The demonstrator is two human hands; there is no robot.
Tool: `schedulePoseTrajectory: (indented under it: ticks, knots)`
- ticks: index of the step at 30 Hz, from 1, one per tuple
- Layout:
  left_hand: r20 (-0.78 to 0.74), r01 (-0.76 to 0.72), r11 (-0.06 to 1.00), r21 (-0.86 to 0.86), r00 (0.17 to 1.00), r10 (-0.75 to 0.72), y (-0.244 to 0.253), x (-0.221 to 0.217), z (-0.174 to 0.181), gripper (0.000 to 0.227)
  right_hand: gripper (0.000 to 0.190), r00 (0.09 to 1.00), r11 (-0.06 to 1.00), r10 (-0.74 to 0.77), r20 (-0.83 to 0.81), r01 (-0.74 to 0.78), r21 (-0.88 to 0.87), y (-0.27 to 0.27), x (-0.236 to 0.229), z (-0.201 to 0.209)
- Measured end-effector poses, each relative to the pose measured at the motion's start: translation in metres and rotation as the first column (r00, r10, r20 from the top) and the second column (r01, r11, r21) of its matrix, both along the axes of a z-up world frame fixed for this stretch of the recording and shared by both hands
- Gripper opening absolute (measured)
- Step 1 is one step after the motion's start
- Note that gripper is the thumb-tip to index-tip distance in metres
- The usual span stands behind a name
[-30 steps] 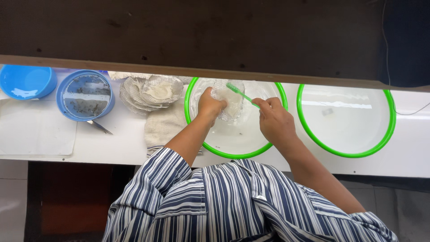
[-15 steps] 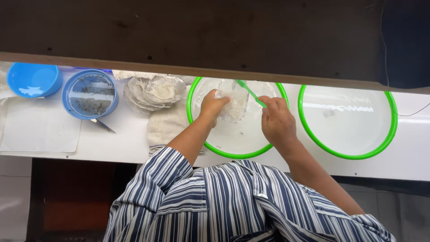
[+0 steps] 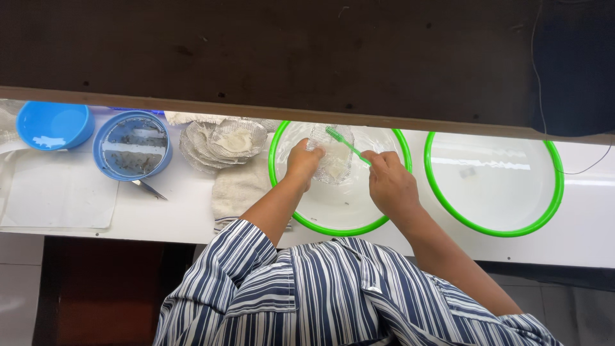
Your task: The person cleans a small, white, flexible mold using a green toothbrush and water from a green-rimmed basin. They scrub the mold thoroughly, rinse it, and then dry it with a cloth. The process is repeated for another mold.
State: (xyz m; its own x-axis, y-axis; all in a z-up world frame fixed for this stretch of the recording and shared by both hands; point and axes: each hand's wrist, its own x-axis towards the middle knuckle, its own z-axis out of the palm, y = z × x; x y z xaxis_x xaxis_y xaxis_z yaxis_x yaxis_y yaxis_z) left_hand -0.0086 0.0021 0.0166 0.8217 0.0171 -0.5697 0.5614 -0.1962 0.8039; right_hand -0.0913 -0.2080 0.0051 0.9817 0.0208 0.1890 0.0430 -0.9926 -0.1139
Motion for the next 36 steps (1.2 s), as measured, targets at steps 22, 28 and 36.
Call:
schedulePoseTrajectory:
  ticks: [22,28,36]
  knots:
    - [-0.013,-0.034,0.959,-0.282,0.999,0.031,-0.003,0.02,-0.037,0.073,0.039,0.897,0.998,-0.002,-0.441,0.032,0.061,0.001,-0.01,0.03]
    - [0.033,0.002,0.977,-0.212,0.999,0.005,-0.005,0.018,-0.028,0.083,0.038,0.909,0.999,0.03,-0.416,-0.014,0.042,0.007,-0.01,0.038]
    - [0.004,-0.02,0.983,-0.181,1.0,0.021,-0.001,0.011,-0.029,0.075,0.041,0.945,0.999,-0.018,-0.327,0.028,0.027,-0.001,-0.018,0.049]
